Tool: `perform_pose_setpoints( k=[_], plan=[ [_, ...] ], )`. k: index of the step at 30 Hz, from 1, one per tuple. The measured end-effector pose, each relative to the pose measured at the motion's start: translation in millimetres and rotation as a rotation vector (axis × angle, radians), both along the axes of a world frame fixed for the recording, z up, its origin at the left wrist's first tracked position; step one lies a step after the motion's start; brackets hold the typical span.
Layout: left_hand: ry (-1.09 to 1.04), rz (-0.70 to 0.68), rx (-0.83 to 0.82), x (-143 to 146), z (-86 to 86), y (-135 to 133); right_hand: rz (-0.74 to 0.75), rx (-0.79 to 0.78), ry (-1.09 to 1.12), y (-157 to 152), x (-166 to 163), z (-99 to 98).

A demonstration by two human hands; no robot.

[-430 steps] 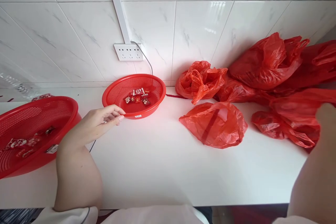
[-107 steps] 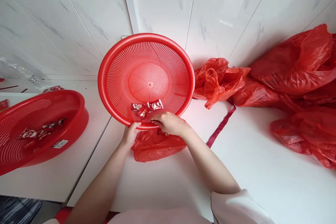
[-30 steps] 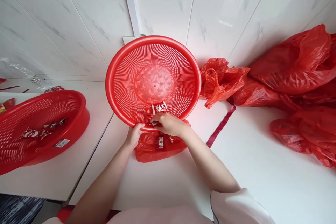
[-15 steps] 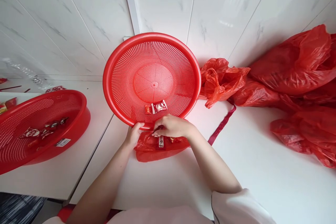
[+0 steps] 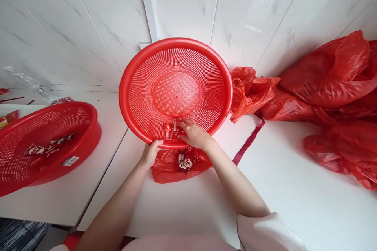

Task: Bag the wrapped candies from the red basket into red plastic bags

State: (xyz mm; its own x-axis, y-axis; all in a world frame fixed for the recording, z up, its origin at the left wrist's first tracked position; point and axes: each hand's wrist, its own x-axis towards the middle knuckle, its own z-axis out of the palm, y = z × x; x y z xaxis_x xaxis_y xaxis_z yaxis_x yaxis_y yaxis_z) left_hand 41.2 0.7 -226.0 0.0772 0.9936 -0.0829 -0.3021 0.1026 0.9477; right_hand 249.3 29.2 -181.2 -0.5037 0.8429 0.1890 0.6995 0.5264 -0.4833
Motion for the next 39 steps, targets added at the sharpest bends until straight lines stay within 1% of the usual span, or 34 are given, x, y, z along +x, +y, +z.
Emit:
perform_pose_setpoints(
  k=[4,7,9,11,13,17,18,20,23,27,29,33,39],
  plan=[
    [0.016,0.017,-0.019,-1.8,-1.1,0.9,0.035,-0.054,0.018,-3.0,3.1,5.1],
    [0.043,0.037,-0.048,-2.1,-3.3,0.9,0.04,-0.09,0.037,-3.5,5.0,4.7],
    [0.046,0.051,-0.053,-1.9,-5.0,1.1,0.034,-0.1,0.069,-2.3,5.0,3.3],
    [0.042,0.064,-0.053,-1.6,-6.1,1.6,-0.006,-0.11,0.153,0.1,4.2,2.3],
    [0.033,0.071,-0.049,-1.3,-6.3,2.2,-0.052,-0.163,0.341,3.5,3.2,2.3],
    [0.004,0.045,-0.038,-1.9,-5.0,2.4,-0.037,-0.421,0.91,9.5,3.3,4.4],
    [0.0,0.038,-0.042,-2.2,-4.7,2.1,-0.032,-0.475,1.013,10.4,3.9,4.9],
    [0.001,0.03,-0.06,-2.5,-4.2,1.5,-0.045,-0.529,1.124,11.4,5.4,5.3],
    [0.008,0.027,-0.074,-2.0,-3.3,0.3,-0.064,-0.538,1.162,11.5,7.2,5.6],
    [0.033,0.07,-0.086,-1.0,-1.8,-0.6,-0.049,-0.576,1.149,8.7,7.2,8.9],
    [0.022,0.048,-0.083,-1.1,-1.3,-0.7,-0.028,-0.581,1.123,6.4,6.6,11.4],
    [-0.016,-0.003,-0.06,-2.0,-1.5,-0.5,0.001,-0.562,1.079,2.8,5.1,15.5],
    [-0.021,0.049,-0.104,-2.0,-2.8,0.2,-0.059,-0.484,1.131,0.4,3.7,21.7]
  ],
)
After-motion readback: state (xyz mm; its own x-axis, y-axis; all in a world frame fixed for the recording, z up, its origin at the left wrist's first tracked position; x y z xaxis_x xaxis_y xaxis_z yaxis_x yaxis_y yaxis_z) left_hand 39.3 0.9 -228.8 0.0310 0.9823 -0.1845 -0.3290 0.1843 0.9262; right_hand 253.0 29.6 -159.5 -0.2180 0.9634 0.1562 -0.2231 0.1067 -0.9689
